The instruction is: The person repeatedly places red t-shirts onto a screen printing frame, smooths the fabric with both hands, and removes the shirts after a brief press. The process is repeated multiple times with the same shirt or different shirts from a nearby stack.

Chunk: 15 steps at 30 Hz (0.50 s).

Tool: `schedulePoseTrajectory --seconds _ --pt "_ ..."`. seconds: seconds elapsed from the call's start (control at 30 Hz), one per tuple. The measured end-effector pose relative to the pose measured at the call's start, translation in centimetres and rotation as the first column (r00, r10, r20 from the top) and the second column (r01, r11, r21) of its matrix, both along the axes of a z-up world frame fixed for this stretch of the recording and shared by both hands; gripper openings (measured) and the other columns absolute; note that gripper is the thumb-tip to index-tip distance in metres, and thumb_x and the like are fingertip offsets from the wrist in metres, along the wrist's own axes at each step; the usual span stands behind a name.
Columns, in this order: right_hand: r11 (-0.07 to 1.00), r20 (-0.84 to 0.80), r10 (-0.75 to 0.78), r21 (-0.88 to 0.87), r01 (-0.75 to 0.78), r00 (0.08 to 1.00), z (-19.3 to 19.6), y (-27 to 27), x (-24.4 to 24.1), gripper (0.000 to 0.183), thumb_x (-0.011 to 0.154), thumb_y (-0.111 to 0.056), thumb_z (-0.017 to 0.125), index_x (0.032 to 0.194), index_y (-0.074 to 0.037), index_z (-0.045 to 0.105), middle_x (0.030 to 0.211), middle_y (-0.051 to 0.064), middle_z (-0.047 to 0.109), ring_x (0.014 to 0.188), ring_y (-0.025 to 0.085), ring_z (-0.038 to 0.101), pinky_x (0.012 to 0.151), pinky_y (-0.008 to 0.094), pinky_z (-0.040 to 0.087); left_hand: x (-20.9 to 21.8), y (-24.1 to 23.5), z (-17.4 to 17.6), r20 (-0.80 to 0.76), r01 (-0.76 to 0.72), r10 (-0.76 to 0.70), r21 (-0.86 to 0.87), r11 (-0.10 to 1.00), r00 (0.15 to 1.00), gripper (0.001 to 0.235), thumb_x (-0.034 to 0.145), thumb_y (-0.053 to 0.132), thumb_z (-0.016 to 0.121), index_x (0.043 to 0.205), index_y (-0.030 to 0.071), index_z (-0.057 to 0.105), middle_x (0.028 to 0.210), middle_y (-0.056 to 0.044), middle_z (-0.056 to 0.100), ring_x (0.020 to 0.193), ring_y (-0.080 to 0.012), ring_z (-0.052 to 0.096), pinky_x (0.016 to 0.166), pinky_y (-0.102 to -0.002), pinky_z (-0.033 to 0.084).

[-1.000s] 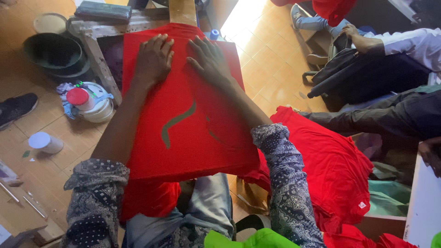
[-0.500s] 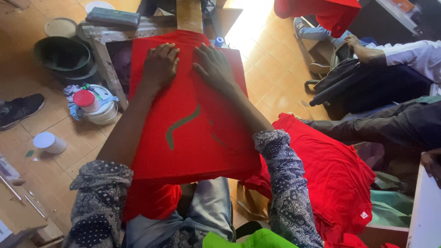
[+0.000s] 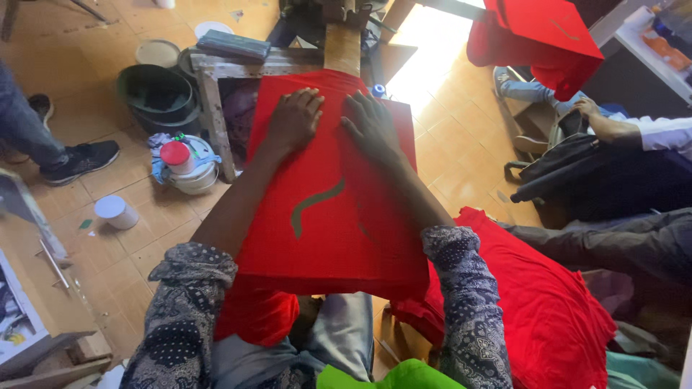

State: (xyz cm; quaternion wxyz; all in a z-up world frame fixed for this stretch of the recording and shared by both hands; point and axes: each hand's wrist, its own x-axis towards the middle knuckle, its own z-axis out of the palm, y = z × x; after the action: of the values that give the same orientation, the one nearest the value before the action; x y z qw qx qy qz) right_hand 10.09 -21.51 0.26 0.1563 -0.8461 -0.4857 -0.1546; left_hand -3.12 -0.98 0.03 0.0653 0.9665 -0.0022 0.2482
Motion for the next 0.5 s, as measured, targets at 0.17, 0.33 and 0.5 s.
schedulePoseTrajectory --seconds 0.17,0.33,0.5 --pt "0.999 -0.082 0.007 -0.047 -0.011 0.997 1.6 -1.8 -2.7 0.067 0.11 -0.065 0.04 0.16 -0.021 0.043 0.163 0.014 0.042 0.153 0.041 0.035 0.123 0.06 0.027 -1.8 -1.1 1.6 -0.062 0.024 -0.026 -0.031 0.999 0.998 0.043 0.115 0.03 0.041 0.15 0.011 0.056 0.15 -0.017 0.054 0.146 -0.0329 0.045 0.114 -0.051 0.039" --pt "0.996 -0.109 0.067 -0.052 -0.073 0.992 3.9 -4.4 -7.6 0.064 0.108 -0.06 0.048 0.16 -0.022 0.042 0.164 0.013 0.042 0.154 0.038 0.035 0.124 0.057 0.027 -4.6 -2.0 1.8 -0.111 0.04 -0.042 -0.014 0.999 0.993 0.05 0.114 0.042 0.038 0.156 0.017 0.05 0.157 -0.013 0.049 0.151 -0.0316 0.04 0.12 -0.054 0.032" --pt "0.977 -0.239 0.15 -0.112 -0.181 0.959 5.2 -9.3 -11.9 0.065 0.108 -0.059 0.046 0.163 -0.024 0.037 0.167 0.013 0.035 0.156 0.037 0.028 0.126 0.057 0.023 -12.2 -4.1 3.1 -0.172 0.121 -0.105 0.085 0.989 0.979 0.053 0.116 0.047 0.03 0.16 0.02 0.044 0.165 -0.009 0.041 0.156 -0.0279 0.032 0.126 -0.055 0.021"
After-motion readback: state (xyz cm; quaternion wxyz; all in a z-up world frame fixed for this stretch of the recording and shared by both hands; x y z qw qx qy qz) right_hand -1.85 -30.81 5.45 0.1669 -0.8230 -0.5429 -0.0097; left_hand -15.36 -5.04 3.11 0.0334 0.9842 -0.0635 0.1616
